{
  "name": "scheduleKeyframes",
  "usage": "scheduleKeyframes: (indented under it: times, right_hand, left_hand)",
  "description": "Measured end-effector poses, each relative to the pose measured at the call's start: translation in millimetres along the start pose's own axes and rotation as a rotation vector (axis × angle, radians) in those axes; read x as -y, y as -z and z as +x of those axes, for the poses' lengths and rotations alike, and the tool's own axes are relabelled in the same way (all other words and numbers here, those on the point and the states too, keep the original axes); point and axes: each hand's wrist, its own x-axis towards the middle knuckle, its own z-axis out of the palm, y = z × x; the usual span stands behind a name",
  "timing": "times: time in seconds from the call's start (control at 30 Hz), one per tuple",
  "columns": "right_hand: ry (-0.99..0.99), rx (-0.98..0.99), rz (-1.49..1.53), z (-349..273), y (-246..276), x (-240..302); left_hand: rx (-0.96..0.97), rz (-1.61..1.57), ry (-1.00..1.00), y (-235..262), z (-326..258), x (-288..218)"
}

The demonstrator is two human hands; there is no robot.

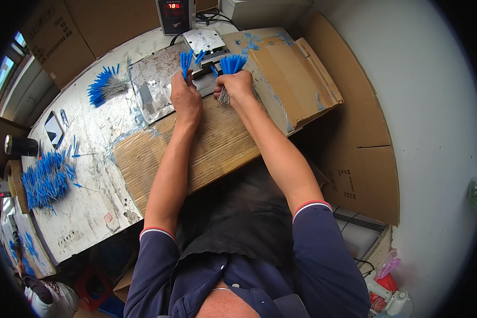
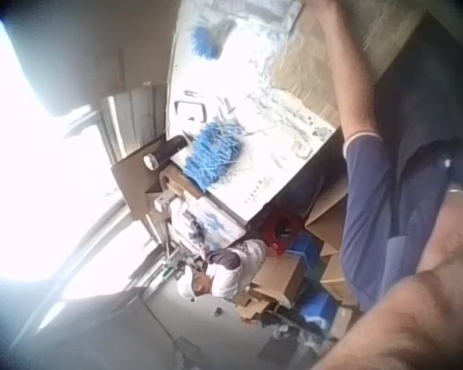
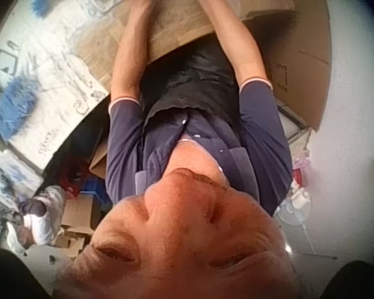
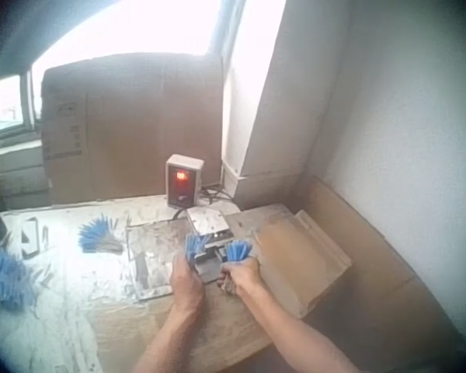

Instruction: Assembling blue brush components using a press machine.

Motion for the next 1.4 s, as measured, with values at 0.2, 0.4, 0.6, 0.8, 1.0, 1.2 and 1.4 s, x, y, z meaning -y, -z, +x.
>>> scheduleKeyframes:
  times: [0.2,0.4,0.6,0.8,1.0,1.2,1.4]
  right_hand:
    - [0.173,0.109,-0.033,-22,-7,-17]
    - [0.244,0.149,0.111,-33,-2,-23]
    - [0.262,0.072,0.295,-23,28,-19]
    - [0.379,0.287,-0.026,-32,11,-22]
    - [0.288,0.187,-0.069,-19,23,-25]
    - [0.292,0.022,-0.032,-2,15,-18]
    - [0.286,0.016,-0.095,14,12,-20]
  left_hand:
    - [0.095,-0.137,0.112,2,-4,-10]
    - [0.039,-0.279,0.199,7,-3,-13]
    - [-0.144,-0.412,0.402,23,15,-6]
    - [0.189,-0.629,0.381,4,-7,-9]
    - [0.168,-0.547,0.374,2,-8,-11]
    - [-0.013,-0.438,0.384,13,1,-5]
    - [-0.034,-0.340,0.337,12,0,-8]
